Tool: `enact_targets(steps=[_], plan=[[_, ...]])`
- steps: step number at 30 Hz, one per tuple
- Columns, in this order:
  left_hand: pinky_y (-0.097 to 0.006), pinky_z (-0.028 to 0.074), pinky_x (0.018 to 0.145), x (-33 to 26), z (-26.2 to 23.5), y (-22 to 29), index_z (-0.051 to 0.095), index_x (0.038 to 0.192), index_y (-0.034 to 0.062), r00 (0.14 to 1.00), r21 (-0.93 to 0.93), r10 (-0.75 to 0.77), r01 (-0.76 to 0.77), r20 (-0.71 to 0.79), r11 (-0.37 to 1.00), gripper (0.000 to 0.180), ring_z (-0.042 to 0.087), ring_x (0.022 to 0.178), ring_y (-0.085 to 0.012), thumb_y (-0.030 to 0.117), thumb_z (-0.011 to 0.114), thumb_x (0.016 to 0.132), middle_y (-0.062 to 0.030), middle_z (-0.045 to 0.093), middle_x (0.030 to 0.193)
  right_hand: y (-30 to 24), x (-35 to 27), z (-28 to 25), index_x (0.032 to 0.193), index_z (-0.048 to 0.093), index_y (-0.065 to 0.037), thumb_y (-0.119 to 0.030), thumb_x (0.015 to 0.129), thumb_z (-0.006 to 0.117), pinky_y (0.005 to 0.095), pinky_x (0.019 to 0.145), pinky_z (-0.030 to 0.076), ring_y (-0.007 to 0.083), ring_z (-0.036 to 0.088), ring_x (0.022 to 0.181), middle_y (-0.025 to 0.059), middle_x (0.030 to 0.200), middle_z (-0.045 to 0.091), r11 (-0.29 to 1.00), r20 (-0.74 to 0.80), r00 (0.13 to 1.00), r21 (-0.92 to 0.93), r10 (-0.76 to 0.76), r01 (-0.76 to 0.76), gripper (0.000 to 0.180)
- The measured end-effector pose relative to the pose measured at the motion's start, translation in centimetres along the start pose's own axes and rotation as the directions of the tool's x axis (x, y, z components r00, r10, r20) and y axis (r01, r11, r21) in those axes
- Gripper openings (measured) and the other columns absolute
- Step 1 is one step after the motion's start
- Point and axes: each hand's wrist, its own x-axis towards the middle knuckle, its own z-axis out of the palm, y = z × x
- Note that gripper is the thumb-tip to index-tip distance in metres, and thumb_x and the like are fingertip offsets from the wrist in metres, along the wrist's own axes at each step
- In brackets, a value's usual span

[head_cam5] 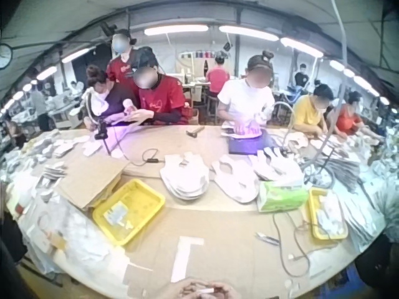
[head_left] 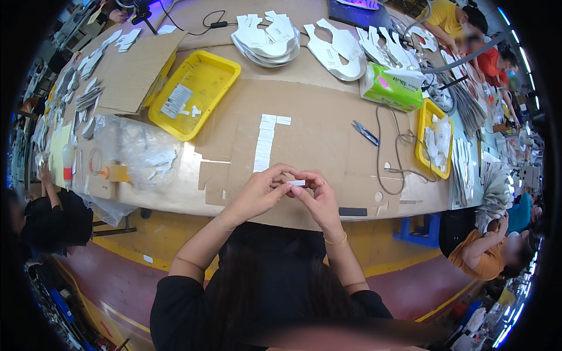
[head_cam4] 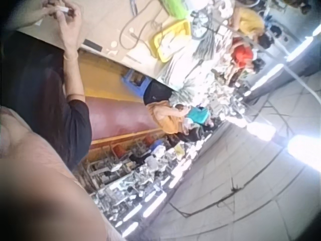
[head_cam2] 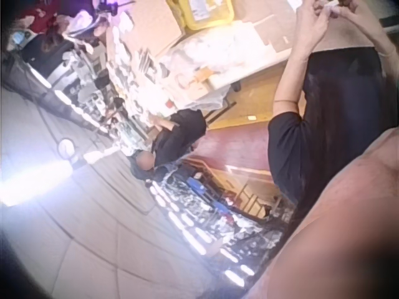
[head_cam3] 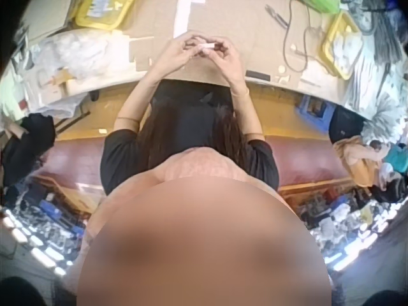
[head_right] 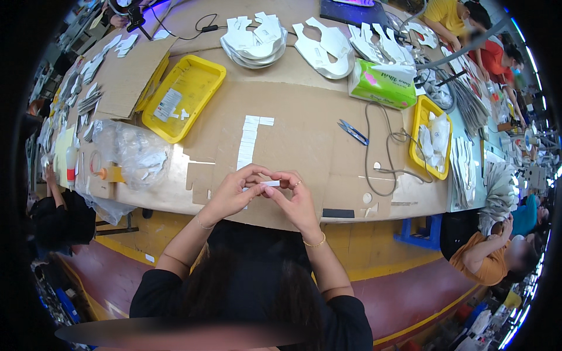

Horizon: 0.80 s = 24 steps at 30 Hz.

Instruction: The person repeatedly picks small white rectangular pieces from a cardboard sheet and folds them by hand into small bundles. They place each folded piece back onto the cardboard in a neat row. The workspace contains trays, tools, and white mask-shaped parts, with other workers visible in the background.

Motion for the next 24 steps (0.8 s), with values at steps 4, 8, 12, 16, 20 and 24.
enact_targets(steps=[4, 8, 12, 16, 20, 24], plan=[[-0.027, 0.052, 0.08, -0.2, 0.4, -0.2, 0.054, 0.116, -0.003, 0.999, 0.016, -0.039, 0.04, -0.012, 0.999, 0.024, 0.066, 0.089, -0.0138, 0.004, 0.057, 0.092, -0.0095, 0.066, 0.097, 0.1, -0.1, -0.2, 0.1, 0.061, -0.001, -0.009, 0.089, 0.065, 0.0274, 0.082, 0.049, 0.0127, 0.06, 0.086, 0.0055, 0.102, 0.058, 0.997, -0.004, 1.0, 0.074, 0.025, -0.025, 0.013], [-0.026, 0.052, 0.079, -0.2, 0.5, -0.6, 0.056, 0.111, -0.004, 0.996, 0.037, -0.079, 0.081, -0.051, 0.996, 0.021, 0.066, 0.087, -0.0135, 0.005, 0.059, 0.092, -0.0096, 0.067, 0.095, 0.2, 0.0, -0.3, 0.094, 0.062, -0.001, -0.008, 0.09, 0.064, 0.0277, 0.08, 0.049, 0.0129, 0.061, 0.086, 0.0051, 0.097, 0.059, 1.0, -0.006, 1.0, 0.025, -0.001, 0.001, 0.009], [-0.025, 0.053, 0.079, -0.2, 0.5, -1.0, 0.059, 0.106, -0.0055, 0.99, -0.003, -0.096, 0.096, -0.099, 0.995, 0.018, 0.067, 0.087, -0.014, 0.005, 0.061, 0.091, -0.0108, 0.068, 0.095, -0.2, 0.2, -0.2, 0.092, 0.062, -0.001, -0.007, 0.09, 0.063, 0.0281, 0.081, 0.048, 0.0128, 0.06, 0.087, 0.0048, 0.095, 0.059, 1.0, -0.003, 1.0, 0.026, -0.007, 0.007, 0.007], [-0.025, 0.053, 0.078, 0.0, 0.5, -1.5, 0.06, 0.106, -0.0064, 0.987, -0.175, -0.087, 0.064, -0.131, 0.983, 0.018, 0.067, 0.087, -0.0153, 0.004, 0.062, 0.091, -0.0114, 0.068, 0.095, -0.5, 0.3, 0.0, 0.094, 0.062, -0.001, -0.008, 0.09, 0.063, 0.0287, 0.083, 0.048, 0.0133, 0.06, 0.088, 0.0048, 0.095, 0.059, 0.994, 0.01, 0.996, -0.07, -0.089, 0.089, 0.008], [-0.026, 0.053, 0.078, -0.5, 0.1, -1.2, 0.061, 0.105, -0.0063, 0.985, -0.232, -0.067, 0.029, -0.16, 0.972, 0.018, 0.068, 0.086, -0.0163, 0.003, 0.063, 0.09, -0.0111, 0.067, 0.094, -0.8, -0.1, -0.2, 0.099, 0.064, -0.001, -0.009, 0.092, 0.062, 0.0291, 0.085, 0.047, 0.0138, 0.06, 0.09, 0.0056, 0.096, 0.061, 0.989, -0.022, 1.0, 0.147, 0.014, -0.01, 0.011], [-0.026, 0.052, 0.076, -0.9, -0.3, -0.5, 0.062, 0.103, -0.0055, 0.981, -0.131, -0.064, 0.04, -0.183, 0.991, 0.017, 0.067, 0.085, -0.015, 0.003, 0.064, 0.089, -0.0097, 0.067, 0.091, -1.1, 0.0, -0.7, 0.099, 0.066, 0.0, -0.01, 0.092, 0.061, 0.0287, 0.085, 0.047, 0.0138, 0.059, 0.089, 0.0061, 0.096, 0.062, 0.94, 0.095, 0.988, 0.309, 0.123, -0.147, 0.013]])
